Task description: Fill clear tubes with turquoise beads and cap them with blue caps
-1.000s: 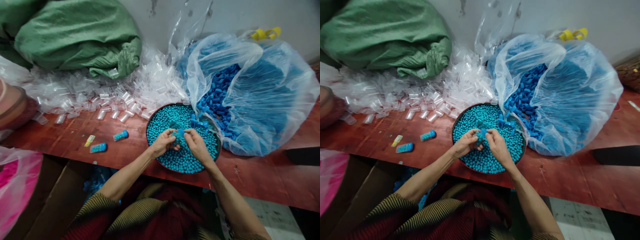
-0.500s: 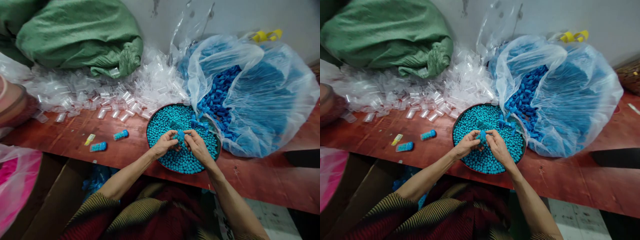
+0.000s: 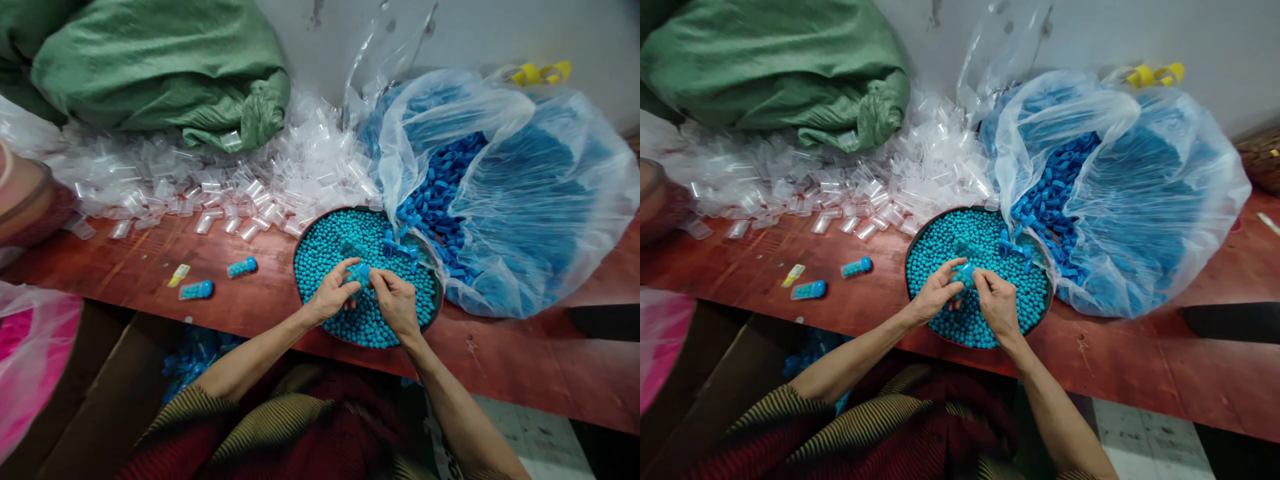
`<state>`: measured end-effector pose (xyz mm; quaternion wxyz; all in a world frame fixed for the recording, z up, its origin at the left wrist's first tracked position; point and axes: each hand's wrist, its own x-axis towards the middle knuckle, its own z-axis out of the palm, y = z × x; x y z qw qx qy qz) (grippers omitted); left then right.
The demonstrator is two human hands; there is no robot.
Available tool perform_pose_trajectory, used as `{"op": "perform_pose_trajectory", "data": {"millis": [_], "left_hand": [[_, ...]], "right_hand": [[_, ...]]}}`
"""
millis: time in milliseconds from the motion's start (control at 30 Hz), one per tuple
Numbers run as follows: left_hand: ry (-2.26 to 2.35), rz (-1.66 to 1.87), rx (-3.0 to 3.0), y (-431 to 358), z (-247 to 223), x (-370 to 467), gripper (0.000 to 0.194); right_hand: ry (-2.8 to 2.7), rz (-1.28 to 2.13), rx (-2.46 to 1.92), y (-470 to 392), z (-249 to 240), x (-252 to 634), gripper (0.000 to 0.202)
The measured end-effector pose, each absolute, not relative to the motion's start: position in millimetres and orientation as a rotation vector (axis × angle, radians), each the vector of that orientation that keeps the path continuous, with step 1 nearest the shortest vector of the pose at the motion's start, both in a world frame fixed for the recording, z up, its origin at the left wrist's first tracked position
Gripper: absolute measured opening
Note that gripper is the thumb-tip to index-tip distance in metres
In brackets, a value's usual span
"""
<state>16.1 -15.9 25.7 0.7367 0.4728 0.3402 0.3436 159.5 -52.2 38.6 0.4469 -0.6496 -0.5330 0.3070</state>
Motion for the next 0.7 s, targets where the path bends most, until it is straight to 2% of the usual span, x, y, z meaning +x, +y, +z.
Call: {"op": "perform_pose_trajectory", "data": {"millis": [100, 333, 467, 600, 700], "left_hand": [[0.764, 0.752, 1.037, -17, 28, 14, 0.056], [0.811, 0.823, 0.989, -22, 27, 20, 0.037], [0.851, 0.755, 1.031, -18, 26, 15, 0.039], [0.742, 0.599, 1.094, -11, 25, 2, 0.046], [0.725, 0.552, 1.119, -11, 25, -1, 0.044]], "right_hand": [[-1.474, 0.717, -1.58, -55, 41, 162, 0.025], [-1.638, 0.804, -1.473, -53, 43, 170, 0.023], [-1.685, 0.874, -1.411, -52, 44, 179, 0.024], [-1.519, 1.165, -1.367, -44, 49, 192, 0.029], [-1.215, 1.289, -1.343, -37, 49, 191, 0.045]]}}
